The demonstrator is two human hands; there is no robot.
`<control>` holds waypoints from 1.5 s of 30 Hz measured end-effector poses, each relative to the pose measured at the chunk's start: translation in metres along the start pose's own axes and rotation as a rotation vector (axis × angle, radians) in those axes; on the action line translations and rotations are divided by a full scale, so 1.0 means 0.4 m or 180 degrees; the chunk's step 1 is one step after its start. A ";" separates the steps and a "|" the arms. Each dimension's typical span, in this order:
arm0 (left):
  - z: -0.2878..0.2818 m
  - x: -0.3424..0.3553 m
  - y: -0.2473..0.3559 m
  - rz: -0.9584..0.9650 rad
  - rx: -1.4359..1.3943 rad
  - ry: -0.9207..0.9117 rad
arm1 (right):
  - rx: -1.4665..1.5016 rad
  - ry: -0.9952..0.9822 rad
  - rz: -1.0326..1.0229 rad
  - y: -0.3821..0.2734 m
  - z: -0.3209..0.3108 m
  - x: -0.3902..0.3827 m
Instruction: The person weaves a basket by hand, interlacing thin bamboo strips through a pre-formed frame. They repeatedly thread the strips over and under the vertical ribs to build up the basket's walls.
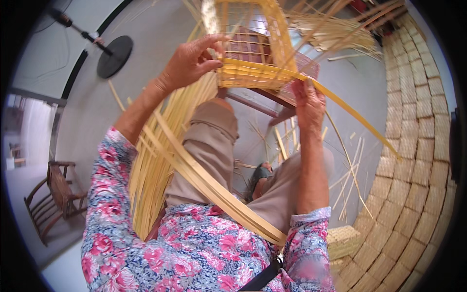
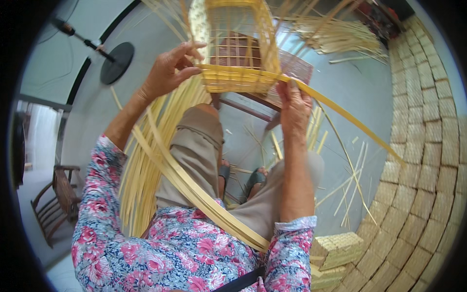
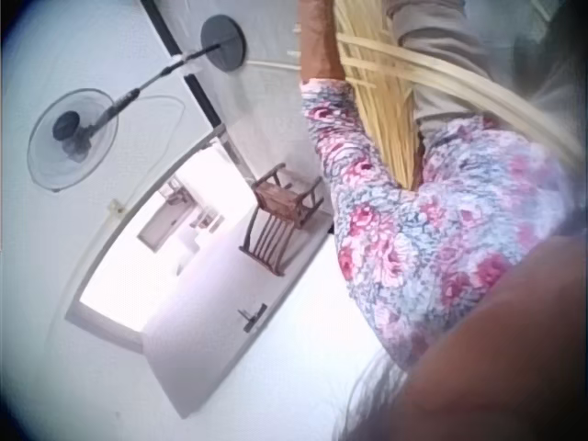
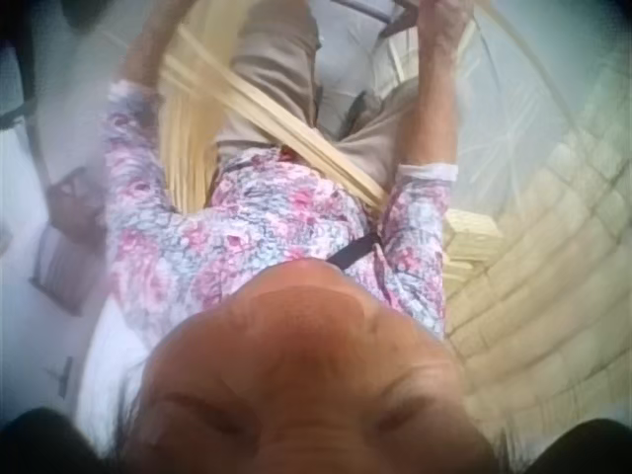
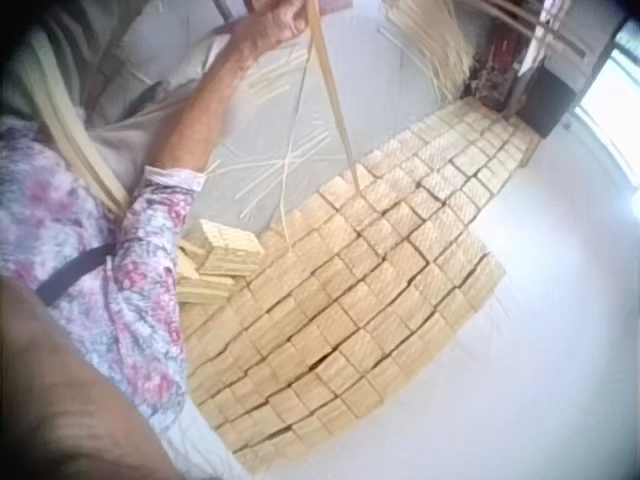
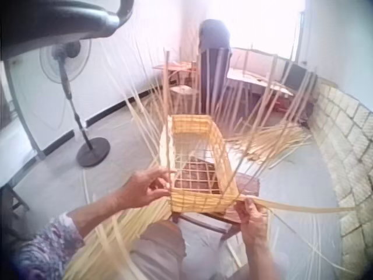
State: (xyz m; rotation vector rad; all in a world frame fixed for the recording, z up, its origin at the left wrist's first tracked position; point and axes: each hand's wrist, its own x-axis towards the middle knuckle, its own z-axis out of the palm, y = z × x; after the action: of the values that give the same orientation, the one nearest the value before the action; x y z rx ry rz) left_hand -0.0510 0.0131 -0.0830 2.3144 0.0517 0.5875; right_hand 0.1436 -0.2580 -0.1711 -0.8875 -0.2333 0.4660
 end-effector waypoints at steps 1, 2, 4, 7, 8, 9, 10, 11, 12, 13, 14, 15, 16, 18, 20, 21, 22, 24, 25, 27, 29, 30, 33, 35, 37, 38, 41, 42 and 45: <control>0.021 -0.024 0.012 0.0009 0.0020 0.0612 | 0.0009 -0.0022 0.0035 -0.002 -0.002 0.006; 0.040 -0.052 0.013 0.0040 0.0019 0.1222 | -0.0007 -0.0028 0.0058 -0.003 0.004 0.006; 0.095 -0.108 -0.008 -0.0593 -0.0223 0.1354 | -0.0090 0.0006 0.0083 0.002 0.020 -0.009; 0.177 -0.113 -0.011 -0.1361 -0.1546 0.1337 | -0.0238 -0.0100 0.0095 0.002 0.043 -0.024; 0.189 -0.093 -0.007 -0.1321 -0.1769 0.1579 | -0.0273 -0.0130 0.0081 0.002 0.049 -0.030; 0.201 -0.071 -0.001 -0.1273 -0.1990 0.1817 | -0.0272 -0.0089 0.0112 0.001 0.056 -0.034; 0.212 -0.053 0.000 -0.1224 -0.2217 0.2042 | -0.0291 -0.0132 0.0101 0.002 0.062 -0.038; 0.223 -0.032 -0.010 -0.1001 -0.1896 0.2168 | -0.0320 -0.0156 0.0083 -0.002 0.063 -0.045; 0.227 -0.014 -0.022 -0.0835 -0.1934 0.2202 | -0.0349 -0.0178 0.0065 -0.004 0.066 -0.050; 0.228 0.008 -0.020 -0.0675 -0.1989 0.2231 | -0.0386 -0.0182 0.0050 -0.010 0.066 -0.054; 0.228 0.025 -0.019 -0.0516 -0.2042 0.2260 | -0.0422 -0.0187 0.0036 -0.016 0.068 -0.059; 0.224 0.038 -0.018 -0.0575 -0.1833 0.2231 | -0.0459 -0.0193 0.0024 -0.021 0.070 -0.064; 0.225 0.047 -0.020 -0.0541 -0.1749 0.2194 | -0.0474 -0.0177 0.0014 -0.024 0.069 -0.069; 0.230 0.057 -0.021 -0.0477 -0.1575 0.2127 | -0.0505 -0.0153 0.0003 -0.029 0.065 -0.075; 0.233 0.064 -0.006 -0.0515 -0.1889 0.2008 | -0.0529 -0.0203 -0.0011 -0.037 0.051 -0.080; 0.236 0.066 -0.001 -0.0538 -0.1962 0.2004 | -0.0541 -0.0234 -0.0014 -0.040 0.046 -0.082; 0.234 0.068 0.002 -0.0547 -0.2018 0.2010 | -0.0566 -0.0181 0.0000 -0.041 0.049 -0.083; 0.251 0.065 -0.020 -0.0606 -0.2493 0.1967 | -0.0618 -0.0090 0.0029 -0.043 0.057 -0.088; 0.243 0.068 -0.025 -0.0602 -0.2697 0.1980 | -0.0591 -0.0097 0.0047 -0.042 0.064 -0.084; 0.242 0.057 -0.019 -0.0660 -0.2220 0.2104 | -0.0539 -0.0121 0.0086 -0.038 0.062 -0.085; 0.250 0.054 -0.031 -0.0765 -0.2363 0.2108 | -0.0475 -0.0206 0.0083 -0.041 0.053 -0.085; 0.247 0.046 -0.040 -0.0805 -0.2275 0.2158 | -0.0442 -0.0246 0.0084 -0.038 0.054 -0.078; 0.257 -0.013 -0.020 -0.1291 -0.1562 0.2193 | -0.0434 -0.0214 0.0135 -0.036 0.065 -0.079; 0.239 -0.065 -0.011 -0.1201 -0.0912 0.2024 | -0.0436 -0.0147 0.0148 -0.029 0.062 -0.084; 0.219 -0.093 0.058 -0.1006 -0.0847 0.1527 | -0.0454 -0.0088 0.0161 -0.014 0.052 -0.071; 0.214 -0.082 0.086 -0.0678 -0.0706 0.1226 | -0.0460 -0.0057 0.0205 -0.004 0.069 -0.067; 0.236 -0.016 0.159 0.0422 -0.0345 0.0789 | -0.0319 -0.0034 0.0161 0.004 0.073 -0.067; 0.256 0.005 0.163 0.0503 -0.0196 0.0854 | -0.0287 -0.0059 0.0151 0.005 0.081 -0.071; 0.279 0.069 0.145 0.0764 0.0426 0.0857 | -0.0300 -0.0140 0.0131 0.016 0.105 -0.064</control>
State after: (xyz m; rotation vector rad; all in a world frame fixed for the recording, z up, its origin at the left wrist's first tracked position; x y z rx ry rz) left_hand 0.0139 -0.0966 -0.1027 2.3721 -0.0629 1.0441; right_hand 0.1031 -0.2378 -0.1505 -0.9764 -0.2796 0.5163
